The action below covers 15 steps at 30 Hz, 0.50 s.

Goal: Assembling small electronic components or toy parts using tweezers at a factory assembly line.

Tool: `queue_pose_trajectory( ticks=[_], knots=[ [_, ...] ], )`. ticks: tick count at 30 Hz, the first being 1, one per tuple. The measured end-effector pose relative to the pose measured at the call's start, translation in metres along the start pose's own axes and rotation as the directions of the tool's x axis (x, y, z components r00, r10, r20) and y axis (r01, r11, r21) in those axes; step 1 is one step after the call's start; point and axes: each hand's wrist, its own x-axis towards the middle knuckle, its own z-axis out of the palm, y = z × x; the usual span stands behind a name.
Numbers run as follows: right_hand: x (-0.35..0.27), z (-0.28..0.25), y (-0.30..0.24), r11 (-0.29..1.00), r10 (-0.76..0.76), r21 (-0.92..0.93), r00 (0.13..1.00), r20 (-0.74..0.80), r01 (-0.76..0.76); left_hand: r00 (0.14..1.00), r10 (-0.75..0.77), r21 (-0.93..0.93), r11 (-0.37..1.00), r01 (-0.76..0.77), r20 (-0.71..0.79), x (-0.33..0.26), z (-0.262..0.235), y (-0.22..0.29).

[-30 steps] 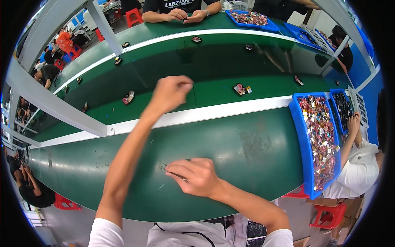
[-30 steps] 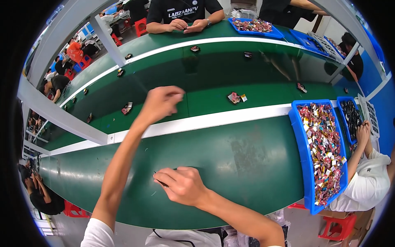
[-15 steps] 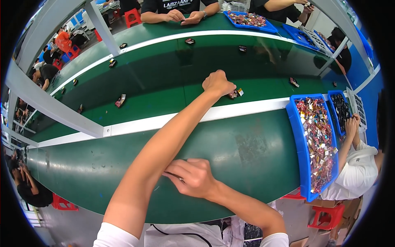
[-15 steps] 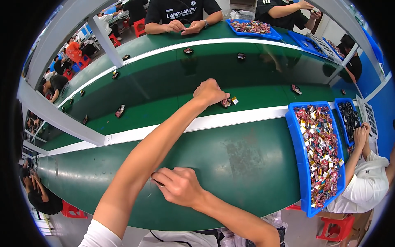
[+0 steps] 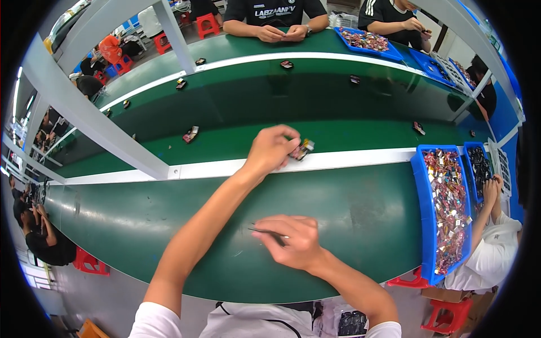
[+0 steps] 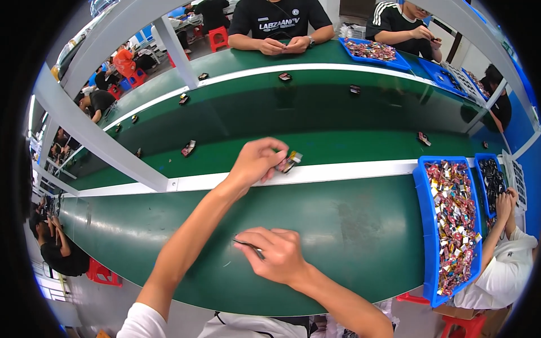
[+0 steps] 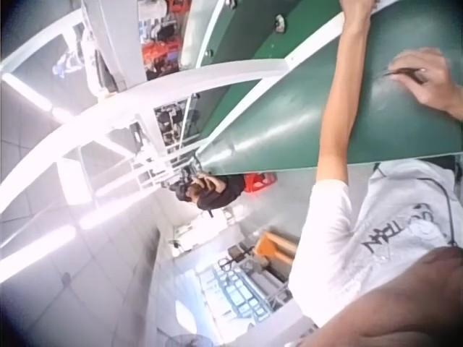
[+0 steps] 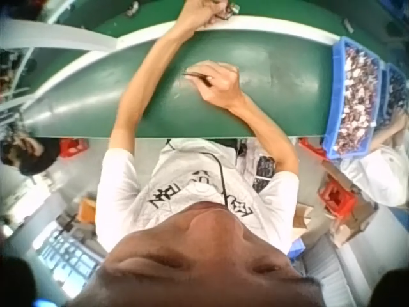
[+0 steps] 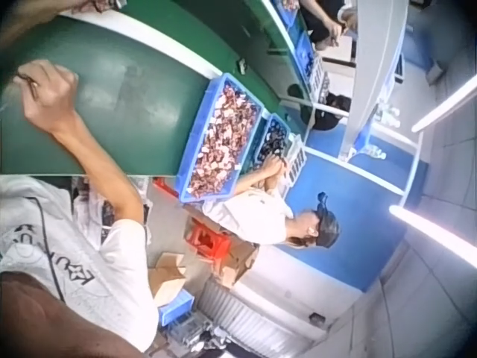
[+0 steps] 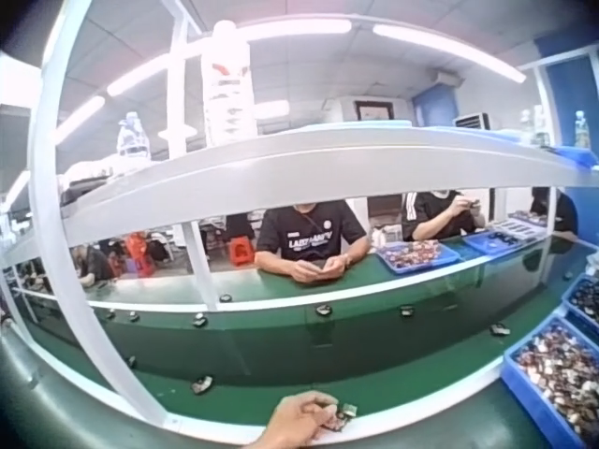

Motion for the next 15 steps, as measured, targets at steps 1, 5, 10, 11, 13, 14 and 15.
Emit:
queue_pose_trajectory(
  ticks=[1, 5, 10, 11, 13, 14, 15],
  knots=[
    [0.003, 0.000, -0.004, 1.000, -0.002, 0.012, 1.000, -0.001, 0.002, 0.999, -0.038, 0.000, 0.999, 0.038, -0.020, -0.018, -0.014, -0.002],
    [0.007, -0.004, -0.014, 0.979, 0.177, 0.091, 0.982, 0.061, -0.182, 0.981, -0.082, -0.076, 0.995, 0.070, -0.176, -0.089, -0.049, -0.024],
    [0.006, -0.008, -0.013, 0.728, 0.568, 0.388, 0.814, 0.119, -0.565, 0.954, -0.123, -0.145, 0.986, 0.086, -0.273, -0.146, -0.058, -0.041],
    [0.005, -0.008, -0.011, 0.681, 0.608, 0.430, 0.785, 0.120, -0.593, 0.949, -0.134, -0.155, 0.984, 0.092, -0.287, -0.152, -0.058, -0.043],
    [0.008, -0.010, -0.010, 0.662, 0.635, 0.412, 0.760, 0.136, -0.627, 0.962, -0.048, -0.189, 0.982, -0.003, -0.267, -0.160, -0.054, -0.045],
    [0.008, -0.010, -0.008, 0.668, 0.636, 0.407, 0.762, 0.121, -0.623, 0.955, -0.067, -0.202, 0.979, 0.008, -0.288, -0.163, -0.051, -0.046],
    [0.008, -0.009, -0.006, 0.676, 0.639, 0.399, 0.763, 0.102, -0.620, 0.953, -0.077, -0.213, 0.977, 0.013, -0.294, -0.163, -0.049, -0.048]
  ],
)
